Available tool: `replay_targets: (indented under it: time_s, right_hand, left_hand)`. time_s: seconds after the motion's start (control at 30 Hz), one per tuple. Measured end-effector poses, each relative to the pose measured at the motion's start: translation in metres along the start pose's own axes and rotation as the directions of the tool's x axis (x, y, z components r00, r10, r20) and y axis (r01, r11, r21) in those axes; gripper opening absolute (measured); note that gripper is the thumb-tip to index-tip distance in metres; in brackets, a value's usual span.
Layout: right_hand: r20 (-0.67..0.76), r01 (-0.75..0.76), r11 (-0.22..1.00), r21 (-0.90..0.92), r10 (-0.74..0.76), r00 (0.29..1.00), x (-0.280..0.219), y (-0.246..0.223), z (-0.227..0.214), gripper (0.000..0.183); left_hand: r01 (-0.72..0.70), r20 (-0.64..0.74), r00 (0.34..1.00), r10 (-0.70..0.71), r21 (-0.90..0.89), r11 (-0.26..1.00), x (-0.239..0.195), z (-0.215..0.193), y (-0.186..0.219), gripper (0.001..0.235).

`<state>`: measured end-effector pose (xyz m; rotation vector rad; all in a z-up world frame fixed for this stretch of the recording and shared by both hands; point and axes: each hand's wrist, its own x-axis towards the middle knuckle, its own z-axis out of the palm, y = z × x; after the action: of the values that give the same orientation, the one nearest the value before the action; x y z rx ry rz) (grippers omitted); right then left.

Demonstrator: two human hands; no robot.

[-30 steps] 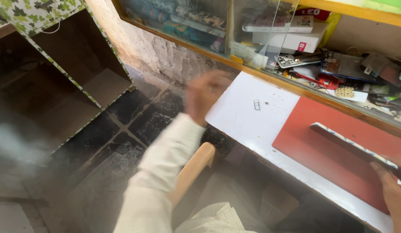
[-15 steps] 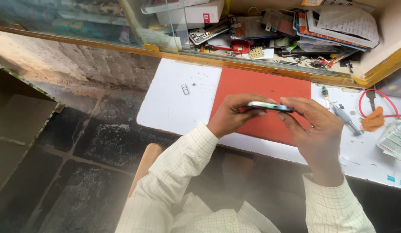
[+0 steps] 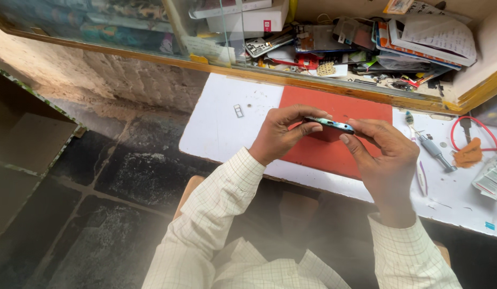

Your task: The person uses a precision screwdriver to remove and reinstall screws on the back of a smartphone, then closes the back cover and inserts a SIM card tray. The person wipes the phone's screen and back with a cloth.

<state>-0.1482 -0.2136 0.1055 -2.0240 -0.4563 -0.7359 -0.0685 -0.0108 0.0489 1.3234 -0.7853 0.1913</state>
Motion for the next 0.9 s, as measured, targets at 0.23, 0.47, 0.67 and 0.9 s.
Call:
replay_targets:
  time_s: [0.23, 0.47, 0.67, 0.9]
  right_hand:
    - [-0.087, 0.048, 0.995, -0.085, -0.055, 0.995, -0.010, 0.002, 0.011, 0.023]
    - [-0.037, 0.027, 0.995, 0.097, -0.023, 0.999, -0.007, 0.006, 0.012, 0.021]
    - [0.046, -0.140, 0.989, 0.037, 0.138, 0.989, -0.008, 0.021, 0.026, 0.020]
    - [0.163, 0.252, 0.921, -0.296, -0.211, 0.964, -0.007, 0.037, 0.014, 0.027]
  left_hand:
    - [-0.007, 0.008, 1.000, 0.006, 0.063, 0.998, -0.003, -0.001, 0.002, 0.024]
    - [-0.033, -0.008, 0.999, 0.034, 0.026, 0.999, -0.006, -0.001, -0.005, 0.021]
    - [-0.093, -0.005, 0.996, 0.095, 0.107, 0.990, -0.006, 0.003, 0.006, 0.023]
    - [-0.229, 0.170, 0.973, 0.157, 0.602, 0.765, -0.009, 0.014, 0.022, 0.032]
